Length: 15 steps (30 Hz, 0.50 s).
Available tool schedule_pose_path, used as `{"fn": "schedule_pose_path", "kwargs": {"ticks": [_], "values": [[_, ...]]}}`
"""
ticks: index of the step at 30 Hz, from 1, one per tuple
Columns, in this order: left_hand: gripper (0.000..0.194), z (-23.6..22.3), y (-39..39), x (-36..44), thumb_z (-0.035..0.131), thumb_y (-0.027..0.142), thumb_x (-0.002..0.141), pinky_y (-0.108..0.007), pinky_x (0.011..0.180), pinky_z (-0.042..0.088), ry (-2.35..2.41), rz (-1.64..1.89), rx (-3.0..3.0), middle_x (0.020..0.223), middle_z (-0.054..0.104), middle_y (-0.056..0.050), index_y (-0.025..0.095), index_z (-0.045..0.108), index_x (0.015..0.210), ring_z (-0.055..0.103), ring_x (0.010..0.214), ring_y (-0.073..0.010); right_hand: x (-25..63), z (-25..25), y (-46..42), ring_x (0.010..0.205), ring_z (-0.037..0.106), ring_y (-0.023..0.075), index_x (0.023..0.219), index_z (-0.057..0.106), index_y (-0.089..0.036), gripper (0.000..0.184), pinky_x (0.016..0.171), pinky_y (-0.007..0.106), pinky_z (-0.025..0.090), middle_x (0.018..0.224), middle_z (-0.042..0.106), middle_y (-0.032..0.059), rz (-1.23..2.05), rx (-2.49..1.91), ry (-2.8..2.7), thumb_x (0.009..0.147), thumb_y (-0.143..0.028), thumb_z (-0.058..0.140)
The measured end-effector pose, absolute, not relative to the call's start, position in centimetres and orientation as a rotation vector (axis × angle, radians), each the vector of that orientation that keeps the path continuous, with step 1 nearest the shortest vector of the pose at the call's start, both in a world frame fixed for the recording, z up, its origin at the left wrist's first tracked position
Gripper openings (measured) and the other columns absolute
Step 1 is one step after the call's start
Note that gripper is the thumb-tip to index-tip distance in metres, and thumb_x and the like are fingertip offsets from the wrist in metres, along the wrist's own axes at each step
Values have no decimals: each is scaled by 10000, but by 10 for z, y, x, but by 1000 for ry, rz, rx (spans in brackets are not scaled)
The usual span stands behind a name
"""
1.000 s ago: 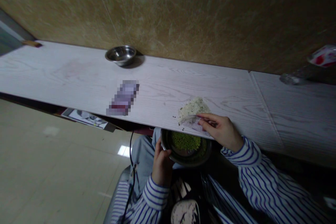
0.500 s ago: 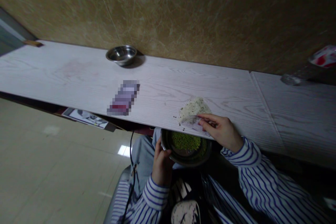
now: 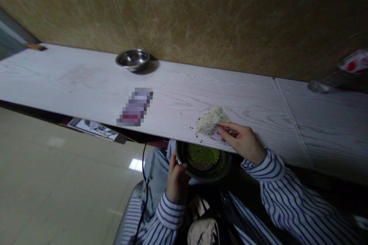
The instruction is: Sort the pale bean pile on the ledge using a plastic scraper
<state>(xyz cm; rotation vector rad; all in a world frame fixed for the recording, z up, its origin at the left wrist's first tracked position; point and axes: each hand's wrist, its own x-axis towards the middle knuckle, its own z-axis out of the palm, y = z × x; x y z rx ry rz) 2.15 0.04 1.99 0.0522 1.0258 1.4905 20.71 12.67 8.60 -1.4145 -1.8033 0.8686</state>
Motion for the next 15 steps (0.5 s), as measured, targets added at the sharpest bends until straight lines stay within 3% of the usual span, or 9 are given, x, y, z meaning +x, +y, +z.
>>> {"fn": "schedule_pose_path", "kwargs": {"ticks": [8, 15], "values": [[507, 20, -1, 19, 715, 196, 678, -328, 785, 541, 1006, 1520, 21, 1164, 716, -37, 314, 705, 1171, 664, 988, -239, 198, 88, 126, 688, 745, 198, 1043, 825, -179, 297, 647, 318, 629, 844, 813, 85, 909, -1402, -1817, 823, -305, 671], [470, 20, 0, 17, 707, 200, 692, -393, 794, 566, 1003, 1529, 50, 1142, 713, -52, 309, 710, 1149, 660, 961, -272, 198, 91, 127, 685, 742, 195, 1057, 825, -190, 297, 637, 309, 619, 846, 813, 77, 895, -1399, -1879, 834, -301, 663]]}}
